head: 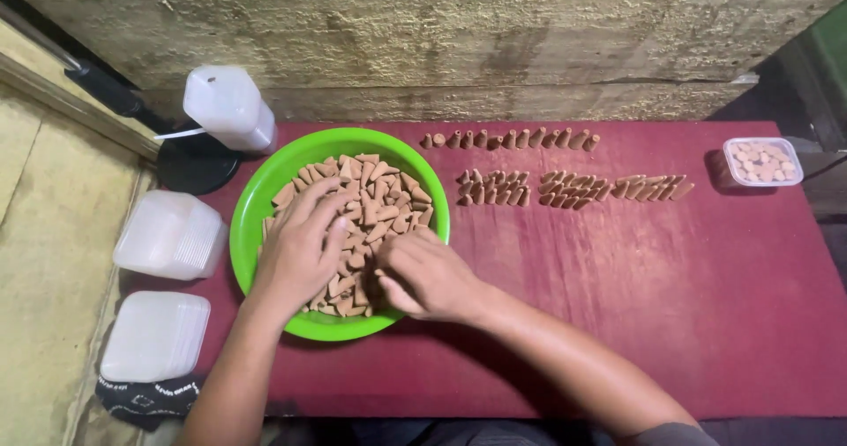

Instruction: Arranging small incense cones from a bowl into neat rows on a table surface.

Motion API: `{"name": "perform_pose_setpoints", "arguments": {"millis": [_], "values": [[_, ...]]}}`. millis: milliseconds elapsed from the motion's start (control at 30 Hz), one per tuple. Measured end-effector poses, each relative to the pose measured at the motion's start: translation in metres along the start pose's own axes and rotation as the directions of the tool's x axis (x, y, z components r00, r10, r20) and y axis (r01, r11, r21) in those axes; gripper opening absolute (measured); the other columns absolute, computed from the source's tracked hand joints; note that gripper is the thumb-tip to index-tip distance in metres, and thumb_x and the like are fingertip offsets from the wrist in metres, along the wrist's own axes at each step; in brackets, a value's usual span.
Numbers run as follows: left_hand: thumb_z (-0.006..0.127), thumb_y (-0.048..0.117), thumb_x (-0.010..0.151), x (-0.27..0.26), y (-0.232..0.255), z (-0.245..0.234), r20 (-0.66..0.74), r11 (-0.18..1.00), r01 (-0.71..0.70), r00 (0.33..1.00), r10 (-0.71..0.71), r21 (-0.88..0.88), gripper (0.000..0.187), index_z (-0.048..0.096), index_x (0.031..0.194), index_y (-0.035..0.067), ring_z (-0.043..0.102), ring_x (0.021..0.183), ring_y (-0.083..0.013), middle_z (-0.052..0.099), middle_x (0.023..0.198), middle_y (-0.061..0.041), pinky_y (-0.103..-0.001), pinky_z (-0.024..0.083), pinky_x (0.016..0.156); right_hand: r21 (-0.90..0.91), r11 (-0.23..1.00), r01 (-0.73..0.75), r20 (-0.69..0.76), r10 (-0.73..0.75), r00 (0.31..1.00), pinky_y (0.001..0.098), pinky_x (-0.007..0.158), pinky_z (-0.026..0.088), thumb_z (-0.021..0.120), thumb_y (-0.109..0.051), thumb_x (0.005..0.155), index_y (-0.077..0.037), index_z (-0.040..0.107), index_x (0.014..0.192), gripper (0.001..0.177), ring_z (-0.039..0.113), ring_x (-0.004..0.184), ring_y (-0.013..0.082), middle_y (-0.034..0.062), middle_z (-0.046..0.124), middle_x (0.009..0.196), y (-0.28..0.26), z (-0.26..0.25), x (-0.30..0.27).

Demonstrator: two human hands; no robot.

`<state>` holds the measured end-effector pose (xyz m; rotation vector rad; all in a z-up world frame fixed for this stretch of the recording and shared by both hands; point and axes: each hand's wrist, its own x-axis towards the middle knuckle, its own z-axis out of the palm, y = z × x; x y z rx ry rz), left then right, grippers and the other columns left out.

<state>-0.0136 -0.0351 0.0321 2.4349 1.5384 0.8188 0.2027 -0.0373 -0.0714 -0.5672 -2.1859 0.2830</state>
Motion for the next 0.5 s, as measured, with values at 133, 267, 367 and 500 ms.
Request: {"name": "perform_pose_setpoints", "arguments": {"millis": [133,267,367,500], "values": [[0.060,0.029,0.097,0.019,0.006,0.024,0.166,0.989,-0.147,0.975,0.150,-0.032,0.038,0.066,0.131,0.015,0.052,0.136,-0.0410,0.055,0.146,-0.015,-0.054,0.047,0.097,-0.065,0.998,0.009,-0.063,-0.013,0.998,0.0438,0.068,0.050,0.049,-0.040,0.102,-0.014,0.065,0.104,0.031,0.063,0.082,0.0305,0.0063,0.061,0.090,0.010,-0.026,-0.021],[0.061,0.042,0.094,0.025,0.014,0.037,0.453,0.967,-0.242,0.872,0.184,0.074,0.055,0.053,0.145,0.024,0.032,0.149,-0.0413,0.039,0.160,-0.014,-0.059,0.031,0.114,-0.039,0.999,0.033,-0.011,-0.034,0.999,0.0492,0.100,0.044,0.045,-0.034,0.105,-0.011,0.063,0.104,0.029,0.067,0.102,0.0304,0.0093,0.065,0.101,0.003,-0.038,-0.037],[0.058,0.047,0.091,0.020,0.000,0.035,0.479,0.964,-0.221,0.869,0.127,0.146,0.052,0.056,0.139,0.026,0.035,0.147,-0.0373,0.041,0.156,-0.011,-0.056,0.031,0.115,-0.002,1.000,0.017,0.004,-0.017,1.000,0.0514,0.108,0.041,0.044,-0.031,0.107,-0.009,0.062,0.103,0.029,0.067,0.109,0.0321,0.0117,0.066,0.105,-0.001,-0.042,-0.039],[0.060,0.041,0.089,0.015,-0.026,0.022,0.458,0.957,-0.175,0.887,0.051,0.233,0.042,0.061,0.125,0.020,0.043,0.144,-0.0324,0.047,0.152,-0.007,-0.062,0.031,0.116,0.002,1.000,-0.016,0.022,0.016,1.000,0.0523,0.110,0.038,0.043,-0.033,0.107,-0.009,0.060,0.103,0.029,0.066,0.108,0.0329,0.0114,0.065,0.102,0.004,-0.032,-0.047]]}}
